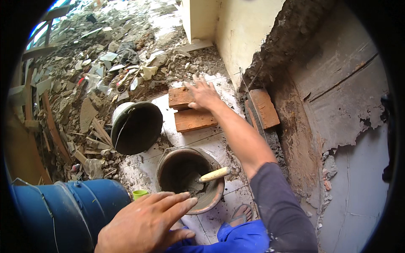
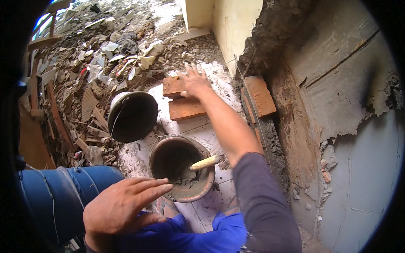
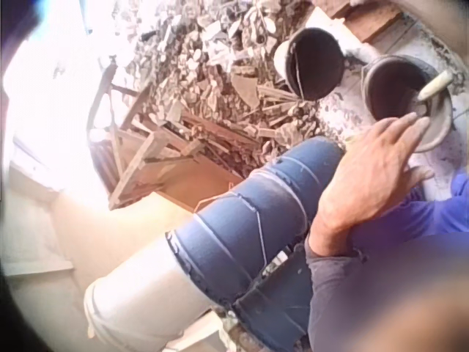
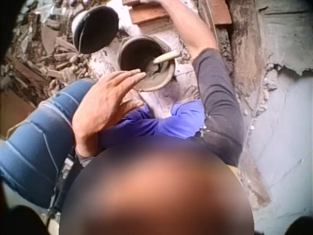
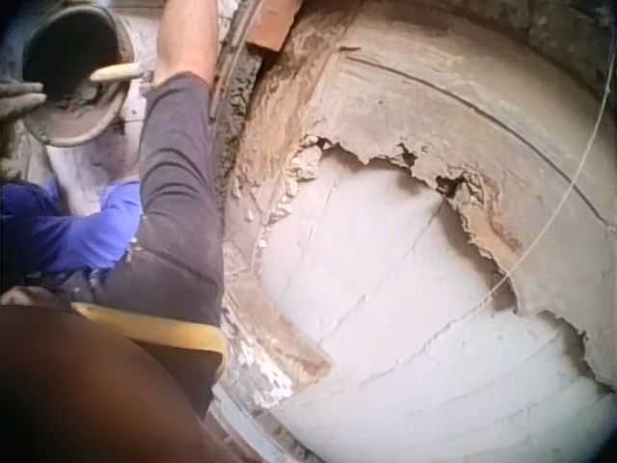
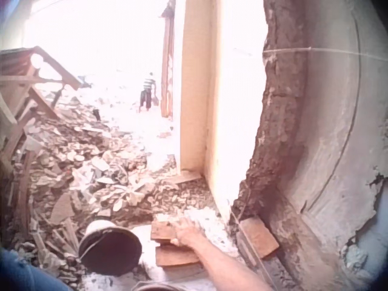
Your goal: The person scoops mortar from a bucket with a trowel and spreads it along a wall base. They place red bricks into the mortar, tap them into alignment, and continue adding mortar between bricks to build a low wall.
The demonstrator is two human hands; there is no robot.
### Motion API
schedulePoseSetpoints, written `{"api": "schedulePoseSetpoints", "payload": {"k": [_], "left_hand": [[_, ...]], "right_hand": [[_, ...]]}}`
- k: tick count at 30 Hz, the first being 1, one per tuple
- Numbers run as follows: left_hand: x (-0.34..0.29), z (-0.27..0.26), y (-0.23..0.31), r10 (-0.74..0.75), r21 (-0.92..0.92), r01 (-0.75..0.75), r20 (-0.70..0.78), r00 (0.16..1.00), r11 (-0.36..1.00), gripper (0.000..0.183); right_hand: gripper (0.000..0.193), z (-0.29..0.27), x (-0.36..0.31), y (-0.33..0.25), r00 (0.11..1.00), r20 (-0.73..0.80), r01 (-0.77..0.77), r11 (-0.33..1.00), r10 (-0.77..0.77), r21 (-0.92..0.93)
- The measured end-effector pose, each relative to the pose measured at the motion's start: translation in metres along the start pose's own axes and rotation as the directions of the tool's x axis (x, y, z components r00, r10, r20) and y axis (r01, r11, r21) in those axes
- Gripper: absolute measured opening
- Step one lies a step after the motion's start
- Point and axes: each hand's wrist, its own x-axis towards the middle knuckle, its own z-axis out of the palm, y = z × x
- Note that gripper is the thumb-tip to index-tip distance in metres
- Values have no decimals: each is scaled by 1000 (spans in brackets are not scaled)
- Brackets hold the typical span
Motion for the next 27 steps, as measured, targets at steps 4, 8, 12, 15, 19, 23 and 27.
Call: {"api": "schedulePoseSetpoints", "payload": {"k": [4,8,12,15,19,23,27], "left_hand": [[-16,-7,10,-124,37,121,88,988,992,69],[-24,1,5,-126,-14,127,77,989,992,71],[-22,13,-14,-164,-31,167,81,983,985,69],[-19,15,-30,-146,25,145,103,984,989,67],[-8,19,-39,-144,-18,147,131,981,989,65],[5,23,-36,-104,-43,115,203,974,992,64],[11,25,-32,-180,-9,189,267,947,982,64]], "right_hand": [[102,14,26,-12,980,184,-78,997,81,-26],[97,23,-8,-14,993,69,-102,994,100,36],[95,6,-96,9,975,90,-219,936,202,274],[96,-18,-203,46,959,73,-277,863,272,422],[85,-42,-335,85,876,-127,-408,855,465,318],[75,-36,-408,104,699,-91,-652,685,709,325],[69,-8,-429,115,638,-168,-725,660,751,198]]}}
